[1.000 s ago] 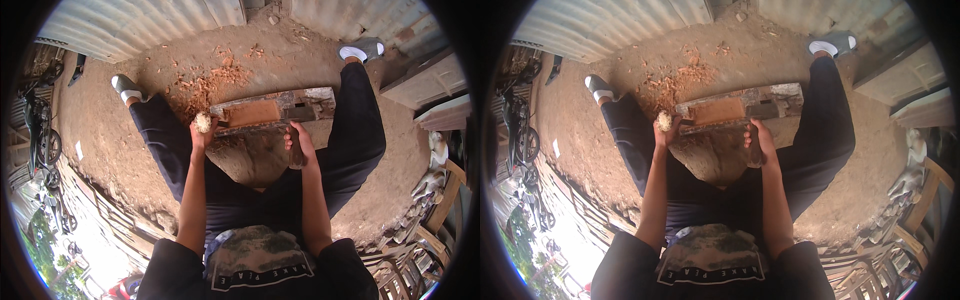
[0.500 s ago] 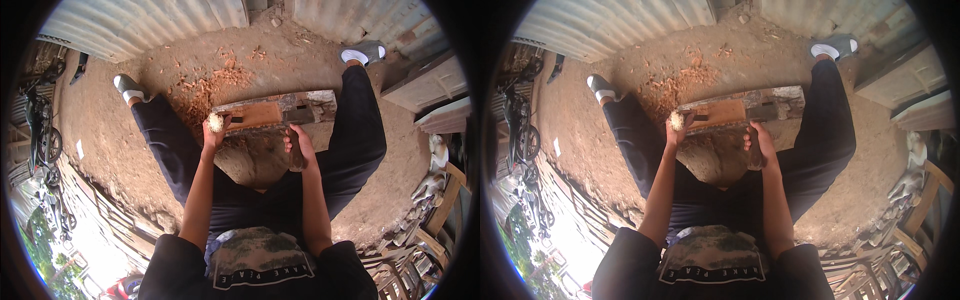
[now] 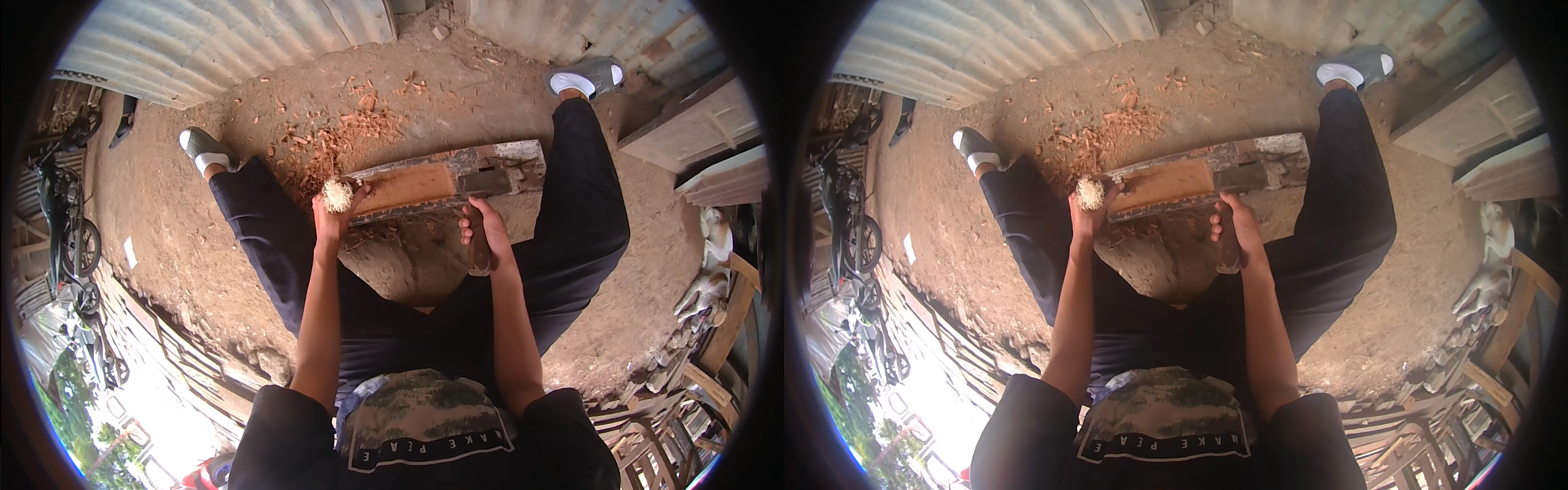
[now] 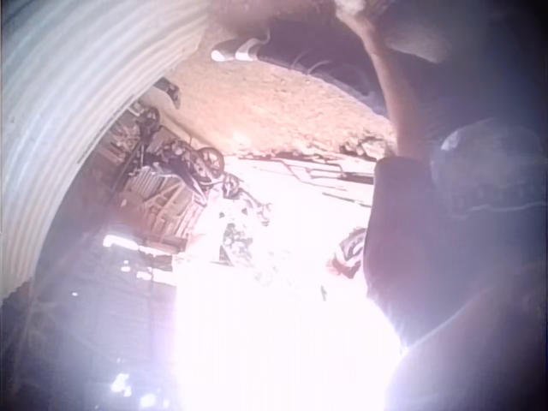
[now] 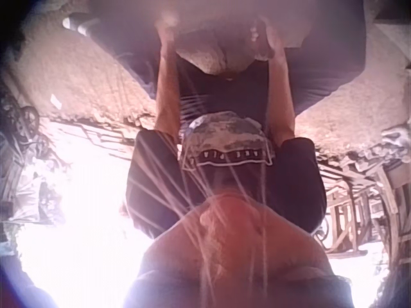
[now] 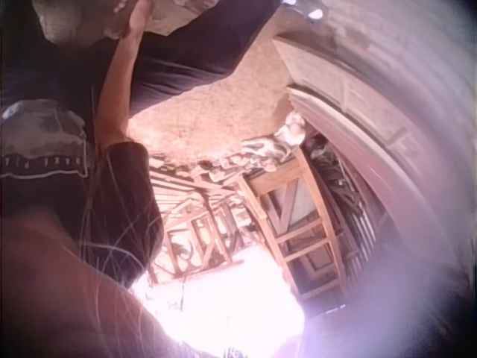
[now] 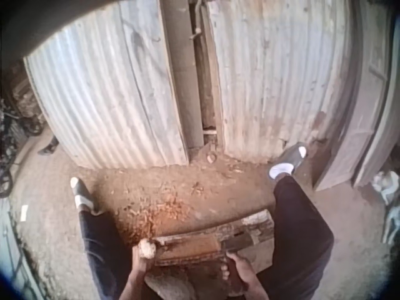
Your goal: The person sits on the ground and uses a small axe to carve a piece of wood placed on a wooden block. They repeatedly strike the wood, creating wood shavings that accumulate on the ground.
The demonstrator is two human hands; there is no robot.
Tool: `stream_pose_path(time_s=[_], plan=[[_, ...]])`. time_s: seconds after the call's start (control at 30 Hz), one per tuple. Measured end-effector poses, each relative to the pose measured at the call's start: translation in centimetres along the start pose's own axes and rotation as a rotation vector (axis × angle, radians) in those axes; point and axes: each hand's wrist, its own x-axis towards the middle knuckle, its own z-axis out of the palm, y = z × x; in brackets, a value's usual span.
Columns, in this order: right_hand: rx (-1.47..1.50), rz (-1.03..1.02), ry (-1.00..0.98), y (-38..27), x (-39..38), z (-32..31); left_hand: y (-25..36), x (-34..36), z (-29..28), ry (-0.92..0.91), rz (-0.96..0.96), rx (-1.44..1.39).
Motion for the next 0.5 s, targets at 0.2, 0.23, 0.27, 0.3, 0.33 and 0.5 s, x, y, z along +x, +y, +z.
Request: stream_pose_path(time_s=[0.2, 0.23, 0.27, 0.3, 0.33, 0.5], plan=[[-0.04, 0.019, 0.011, 0.2, 0.3, 0.3, -4.1, 2.0, -0.8, -0.094, 0.213, 0.082], [-0.052, 0.016, 0.019, 0.1, 0.1, 0.4, -3.7, 2.2, -1.1, -0.085, 0.217, 0.155], [-0.063, 0.013, 0.027, 0.1, 0.0, 0.6, -3.2, 2.3, -1.0, -0.04, 0.169, 0.145], [-0.071, 0.013, 0.027, 0.2, 0.0, 0.7, -2.9, 2.2, -0.7, -0.002, 0.181, 0.084], [-0.079, 0.011, 0.027, 0.2, -0.1, 0.8, -2.7, 2.2, -0.5, 0.035, 0.194, 0.023], [-0.17, 0.027, 0.034, 1.0, 0.4, 1.0, -4.4, 2.8, 1.4, 0.032, 0.042, -0.335]])
